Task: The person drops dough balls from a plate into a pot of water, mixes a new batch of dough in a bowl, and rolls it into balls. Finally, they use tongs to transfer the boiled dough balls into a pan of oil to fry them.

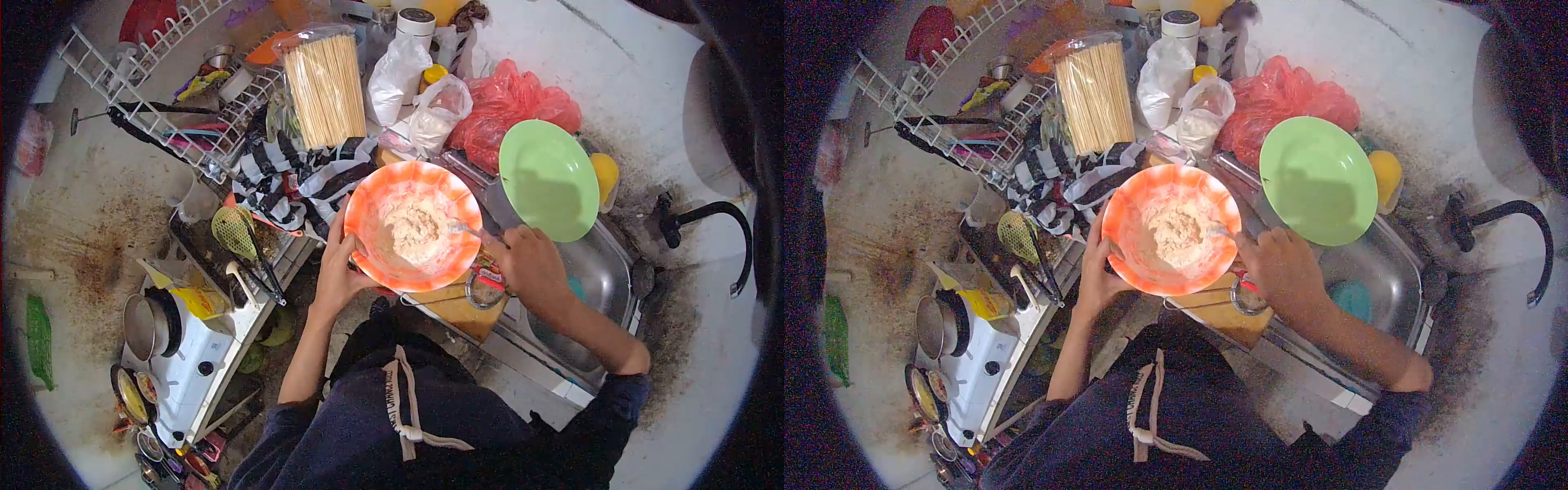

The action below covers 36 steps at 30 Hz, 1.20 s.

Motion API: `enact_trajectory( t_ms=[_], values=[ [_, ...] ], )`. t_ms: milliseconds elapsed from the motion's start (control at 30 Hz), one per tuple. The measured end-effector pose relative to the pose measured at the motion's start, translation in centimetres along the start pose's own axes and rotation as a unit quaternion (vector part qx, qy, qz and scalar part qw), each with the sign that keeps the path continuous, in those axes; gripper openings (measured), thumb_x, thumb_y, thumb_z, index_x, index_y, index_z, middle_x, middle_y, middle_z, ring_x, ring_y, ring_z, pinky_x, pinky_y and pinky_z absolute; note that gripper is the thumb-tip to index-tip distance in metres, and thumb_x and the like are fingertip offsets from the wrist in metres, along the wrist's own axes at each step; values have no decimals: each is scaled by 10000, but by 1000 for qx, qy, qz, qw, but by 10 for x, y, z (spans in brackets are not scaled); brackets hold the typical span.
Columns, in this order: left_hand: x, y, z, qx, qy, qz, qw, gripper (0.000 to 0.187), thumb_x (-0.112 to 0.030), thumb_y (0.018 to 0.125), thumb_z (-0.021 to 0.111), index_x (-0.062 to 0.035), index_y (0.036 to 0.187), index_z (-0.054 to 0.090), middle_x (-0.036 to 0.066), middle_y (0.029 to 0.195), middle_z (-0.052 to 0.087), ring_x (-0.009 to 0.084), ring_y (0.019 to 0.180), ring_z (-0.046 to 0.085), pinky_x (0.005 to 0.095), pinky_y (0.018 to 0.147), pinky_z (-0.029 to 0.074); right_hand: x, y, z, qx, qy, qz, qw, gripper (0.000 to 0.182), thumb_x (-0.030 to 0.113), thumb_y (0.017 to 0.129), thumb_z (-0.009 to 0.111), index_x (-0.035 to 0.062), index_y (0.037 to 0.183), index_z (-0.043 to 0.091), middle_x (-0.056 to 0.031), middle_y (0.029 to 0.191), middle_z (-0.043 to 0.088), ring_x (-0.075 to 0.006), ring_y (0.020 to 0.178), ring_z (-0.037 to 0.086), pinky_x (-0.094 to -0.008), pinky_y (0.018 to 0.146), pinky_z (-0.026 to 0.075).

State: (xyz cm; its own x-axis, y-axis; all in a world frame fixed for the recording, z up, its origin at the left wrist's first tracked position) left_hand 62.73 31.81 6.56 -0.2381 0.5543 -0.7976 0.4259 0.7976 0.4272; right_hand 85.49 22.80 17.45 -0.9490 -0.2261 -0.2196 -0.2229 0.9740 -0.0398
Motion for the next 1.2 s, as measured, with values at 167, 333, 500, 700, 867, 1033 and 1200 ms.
enact_trajectory(
  t_ms=[167, 333, 500, 700, 867, 1033, 1200],
  values=[
    [-5, 2, 4, -24, -44, -19, 999, 439, -170, 497, 812, -19, 705, 456, 206, 1374, 253, 379, 1260, 273, 432, 996, 301, 7, -19, -30, -17, -87, -71, 994, 371, 124, 740, 516, 45, 1102, 529, -74, 771, 531, -200, 737, 525, -321, 644, 441],
    [-6, 3, 4, -21, -27, -20, 999, 433, -149, 488, 814, -18, 699, 459, 203, 1376, 248, 377, 1267, 259, 438, 998, 296, -4, -34, -59, 70, -66, -28, 995, 343, 116, 743, 519, 57, 1081, 538, -86, 797, 544, -206, 777, 538, -328, 648, 444],
    [-11, 4, 3, -10, -16, -32, 999, 429, -146, 483, 815, -22, 691, 461, 204, 1376, 246, 375, 1267, 261, 434, 995, 301, -7, -27, -48, 58, -33, -52, 996, 261, 117, 758, 515, 69, 1009, 562, -93, 731, 571, -218, 692, 580, -345, 609, 458],
    [-9, 0, 3, -21, -3, -31, 999, 410, -142, 497, 815, -21, 682, 469, 207, 1368, 257, 375, 1261, 273, 431, 989, 313, -36, 1, -48, 59, 10, 28, 998, 162, 242, 763, 537, 108, 721, 618, -99, 543, 571, -254, 533, 604, -382, 494, 462],
    [-4, -1, 9, -51, -108, -64, 991, 409, -143, 498, 818, -23, 683, 473, 207, 1365, 262, 373, 1257, 282, 436, 980, 327, -42, 5, -58, 60, -27, 40, 997, 128, 216, 745, 568, 128, 701, 650, -94, 555, 567, -270, 520, 574, -392, 509, 452],
    [-7, -1, 5, -29, -28, -41, 998, 419, -143, 485, 820, -28, 689, 473, 203, 1369, 259, 373, 1255, 286, 439, 976, 333, -32, -8, -62, 42, -134, -6, 990, 91, 185, 740, 565, 133, 691, 621, -69, 521, 548, -222, 514, 575, -347, 537, 446],
    [-11, -2, 2, -14, -20, -50, 998, 421, -154, 490, 816, -33, 709, 478, 191, 1381, 242, 371, 1253, 291, 436, 970, 341, -24, -15, -63, -33, -162, -15, 986, 39, 148, 714, 554, 130, 694, 582, -48, 494, 523, -200, 504, 570, -321, 561, 437]
  ],
)
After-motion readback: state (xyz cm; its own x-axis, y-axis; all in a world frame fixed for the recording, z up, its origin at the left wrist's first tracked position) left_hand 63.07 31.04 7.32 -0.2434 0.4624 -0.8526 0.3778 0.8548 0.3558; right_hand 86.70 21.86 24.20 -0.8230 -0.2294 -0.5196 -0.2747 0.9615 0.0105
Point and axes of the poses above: each hand's wrist, its own y-axis towards the middle knuckle, its own z-axis out of the palm, x = y × z, the point moved 3 cm from there along y, towards the middle knuckle
